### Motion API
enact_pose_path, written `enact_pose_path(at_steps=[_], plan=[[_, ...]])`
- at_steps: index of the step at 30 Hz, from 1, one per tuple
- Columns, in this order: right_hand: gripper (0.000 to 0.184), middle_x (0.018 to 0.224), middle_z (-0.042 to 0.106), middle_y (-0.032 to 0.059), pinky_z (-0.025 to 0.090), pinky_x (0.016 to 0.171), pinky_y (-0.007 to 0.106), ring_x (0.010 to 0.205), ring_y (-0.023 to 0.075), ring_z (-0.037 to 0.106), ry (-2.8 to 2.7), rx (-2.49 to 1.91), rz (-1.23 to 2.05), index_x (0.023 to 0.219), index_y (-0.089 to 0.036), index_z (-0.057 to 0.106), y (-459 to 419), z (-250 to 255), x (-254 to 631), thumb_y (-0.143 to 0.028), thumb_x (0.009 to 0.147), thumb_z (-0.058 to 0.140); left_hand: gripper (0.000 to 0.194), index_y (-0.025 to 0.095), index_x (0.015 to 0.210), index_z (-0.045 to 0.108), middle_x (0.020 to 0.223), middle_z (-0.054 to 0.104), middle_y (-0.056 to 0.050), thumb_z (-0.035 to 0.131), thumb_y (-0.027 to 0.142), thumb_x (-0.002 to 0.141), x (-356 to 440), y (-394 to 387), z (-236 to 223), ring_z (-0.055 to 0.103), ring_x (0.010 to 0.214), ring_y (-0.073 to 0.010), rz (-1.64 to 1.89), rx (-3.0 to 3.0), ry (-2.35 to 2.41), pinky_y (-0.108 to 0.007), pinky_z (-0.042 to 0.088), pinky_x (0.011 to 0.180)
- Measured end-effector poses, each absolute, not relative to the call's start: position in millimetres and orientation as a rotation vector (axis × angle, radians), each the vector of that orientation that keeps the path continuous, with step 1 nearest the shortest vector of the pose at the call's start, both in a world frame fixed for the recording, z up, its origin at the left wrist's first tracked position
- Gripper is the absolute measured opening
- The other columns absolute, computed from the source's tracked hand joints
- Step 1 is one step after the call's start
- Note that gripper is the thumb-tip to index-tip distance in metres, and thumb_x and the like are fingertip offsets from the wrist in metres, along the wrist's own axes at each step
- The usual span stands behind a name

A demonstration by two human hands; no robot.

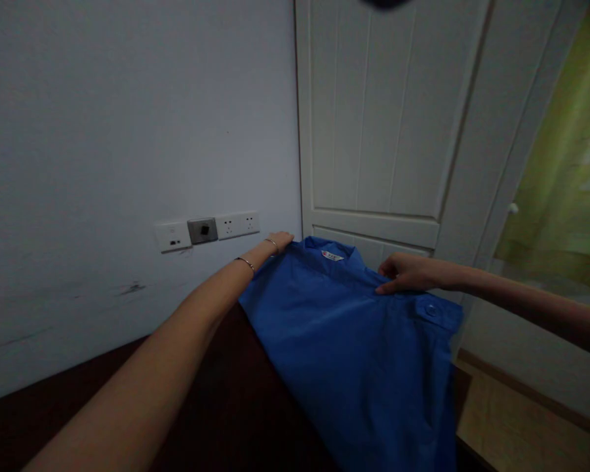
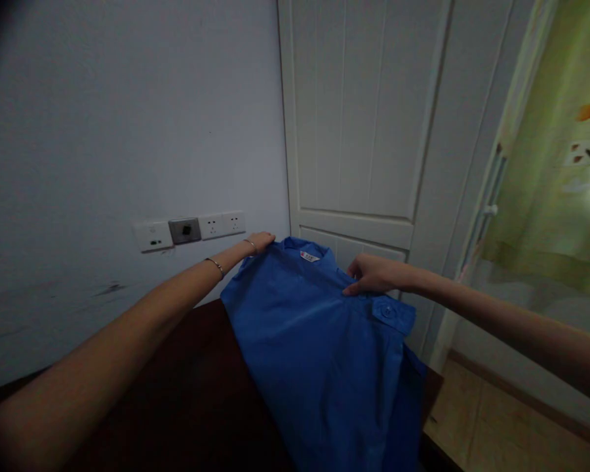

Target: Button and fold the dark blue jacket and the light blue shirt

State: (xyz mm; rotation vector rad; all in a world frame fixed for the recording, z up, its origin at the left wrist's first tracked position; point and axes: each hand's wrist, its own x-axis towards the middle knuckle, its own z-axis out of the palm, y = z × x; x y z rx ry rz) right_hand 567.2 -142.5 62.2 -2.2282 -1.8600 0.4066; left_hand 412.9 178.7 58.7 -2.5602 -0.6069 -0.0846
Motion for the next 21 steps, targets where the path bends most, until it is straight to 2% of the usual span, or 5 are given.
enact_pose_path(at_steps=[6,10,14,17,21], plan=[[0.036,0.064,0.060,0.0027,0.036,0.053,0.025,0.063,0.0179,0.055,-1.812,-2.375,0.294,0.065,-0.016,0.061,-137.2,35.0,611.5,-0.051,0.059,0.064,0.029,0.015,0.110,0.052,0.111,0.057,-0.015,0.044,0.011,0.083,459.7,184.7,32.8,0.053,0.104,-0.0245,-0.149,-2.593,-0.570,-0.036,0.044,0.082],[0.030,0.084,0.065,0.0079,0.042,0.065,0.028,0.081,0.0246,0.059,-1.742,-2.531,-0.005,0.081,-0.015,0.065,-128.6,10.5,625.3,-0.035,0.060,0.069,0.029,0.016,0.110,0.052,0.111,0.057,-0.015,0.045,0.010,0.082,475.5,187.8,13.1,0.049,0.109,-0.0247,-0.217,-2.597,-0.577,-0.040,0.039,0.088],[0.031,0.098,0.064,0.0157,0.045,0.071,0.032,0.090,0.0296,0.060,-1.760,-2.720,-0.198,0.096,-0.011,0.063,-116.3,-16.6,624.2,-0.020,0.066,0.065,0.031,0.016,0.112,0.051,0.114,0.055,-0.014,0.042,0.009,0.083,491.9,191.8,-9.1,0.046,0.113,-0.0230,-0.259,-2.613,-0.612,-0.038,0.036,0.093],[0.026,0.099,0.065,0.0184,0.048,0.070,0.035,0.091,0.0304,0.062,-1.756,-2.799,-0.255,0.097,-0.011,0.064,-106.0,-37.9,618.1,-0.008,0.073,0.053,0.033,0.016,0.116,0.049,0.117,0.053,-0.016,0.041,0.011,0.084,497.5,196.5,-27.5,0.045,0.113,-0.0241,-0.263,-2.625,-0.708,-0.038,0.037,0.091],[0.027,0.093,0.066,0.0181,0.050,0.068,0.036,0.087,0.0289,0.064,-1.840,-2.807,-0.350,0.090,-0.012,0.066,-101.3,-62.6,597.3,-0.001,0.075,0.046,0.037,0.016,0.117,0.049,0.120,0.051,-0.018,0.049,0.016,0.080,479.8,213.8,-46.5,0.045,0.115,-0.0266,-0.189,-2.644,-0.896,-0.039,0.040,0.090]])
